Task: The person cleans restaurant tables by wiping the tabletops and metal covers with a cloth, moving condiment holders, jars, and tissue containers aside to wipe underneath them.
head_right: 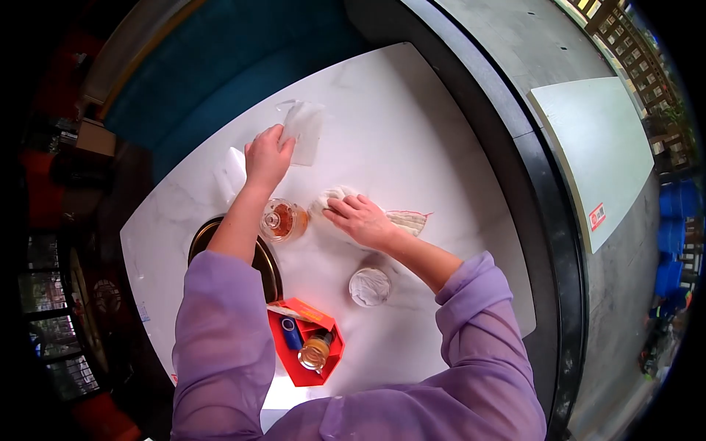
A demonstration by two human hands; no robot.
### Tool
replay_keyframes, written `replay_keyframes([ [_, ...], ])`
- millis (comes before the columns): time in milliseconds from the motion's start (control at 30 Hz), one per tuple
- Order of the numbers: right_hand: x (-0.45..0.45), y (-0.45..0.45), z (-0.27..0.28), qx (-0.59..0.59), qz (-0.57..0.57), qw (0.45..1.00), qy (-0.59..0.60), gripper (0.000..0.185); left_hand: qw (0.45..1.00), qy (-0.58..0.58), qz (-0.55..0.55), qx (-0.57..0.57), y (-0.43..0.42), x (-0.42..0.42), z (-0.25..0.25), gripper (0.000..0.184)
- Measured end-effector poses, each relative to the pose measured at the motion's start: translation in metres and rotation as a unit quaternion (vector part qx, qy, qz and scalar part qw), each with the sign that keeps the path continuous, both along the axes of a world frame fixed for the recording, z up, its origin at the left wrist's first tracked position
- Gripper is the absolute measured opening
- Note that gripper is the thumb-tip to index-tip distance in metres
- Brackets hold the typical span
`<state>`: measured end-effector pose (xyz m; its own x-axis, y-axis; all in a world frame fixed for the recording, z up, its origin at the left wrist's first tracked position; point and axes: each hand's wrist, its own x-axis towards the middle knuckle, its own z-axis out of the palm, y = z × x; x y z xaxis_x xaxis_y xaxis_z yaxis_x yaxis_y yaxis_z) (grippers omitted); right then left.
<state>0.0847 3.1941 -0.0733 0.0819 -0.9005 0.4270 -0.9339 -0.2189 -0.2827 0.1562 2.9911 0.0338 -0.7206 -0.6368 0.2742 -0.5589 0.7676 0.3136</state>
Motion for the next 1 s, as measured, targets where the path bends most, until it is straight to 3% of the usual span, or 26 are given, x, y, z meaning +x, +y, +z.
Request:
replay_keyframes([
  [100,0.003,-0.053,-0.015,0.005,0.091,0.991,0.097,0.033,0.996,0.073,0.041,0.040,-0.032,0.020,0.039,0.017],
  [133,-0.006,-0.070,-0.015,-0.015,0.064,0.995,0.079,0.032,0.993,0.097,0.046,0.044,-0.040,0.032,0.050,0.018],
  [167,-0.022,-0.086,-0.014,0.020,0.006,0.996,0.089,0.032,0.993,0.101,0.057,0.037,-0.047,0.045,0.057,0.019],
  [233,-0.070,-0.104,-0.025,0.010,-0.224,0.971,0.085,0.030,0.991,0.107,0.074,0.028,-0.060,0.077,0.061,0.020],
  [300,-0.132,-0.075,-0.031,-0.021,-0.435,0.895,0.098,0.026,0.987,0.120,0.102,0.031,-0.063,0.122,0.062,0.021],
  [333,-0.150,-0.059,-0.034,-0.032,-0.462,0.879,0.118,0.025,0.982,0.133,0.126,0.036,-0.061,0.142,0.063,0.021],
  [400,-0.166,-0.039,-0.031,0.002,-0.516,0.855,0.044,0.022,0.979,0.145,0.139,0.037,-0.060,0.169,0.060,0.021],
  [500,-0.131,-0.070,-0.006,-0.082,-0.433,0.897,-0.034,0.019,0.970,0.167,0.169,0.058,-0.052,0.189,0.055,0.022],
  [567,-0.077,-0.118,0.006,-0.123,-0.251,0.958,-0.070,0.023,0.965,0.178,0.180,0.073,-0.047,0.193,0.052,0.022],
  [633,-0.027,-0.153,0.001,0.038,-0.022,0.998,-0.051,0.034,0.967,0.173,0.177,0.057,-0.043,0.195,0.047,0.022],
  [667,-0.011,-0.171,-0.021,0.030,0.062,0.997,0.041,0.030,0.968,0.173,0.172,0.059,-0.041,0.195,0.047,0.022],
  [733,-0.018,-0.192,-0.022,0.033,0.070,0.996,0.051,0.032,0.959,0.154,0.216,0.096,-0.037,0.200,0.051,0.022],
  [833,-0.070,-0.212,-0.035,-0.001,-0.238,0.971,0.035,0.031,0.958,0.139,0.232,0.093,-0.036,0.217,0.051,0.022],
  [1000,-0.189,-0.124,-0.040,0.045,-0.512,0.852,0.100,0.028,0.949,0.165,0.255,0.081,-0.021,0.233,0.054,0.021],
])
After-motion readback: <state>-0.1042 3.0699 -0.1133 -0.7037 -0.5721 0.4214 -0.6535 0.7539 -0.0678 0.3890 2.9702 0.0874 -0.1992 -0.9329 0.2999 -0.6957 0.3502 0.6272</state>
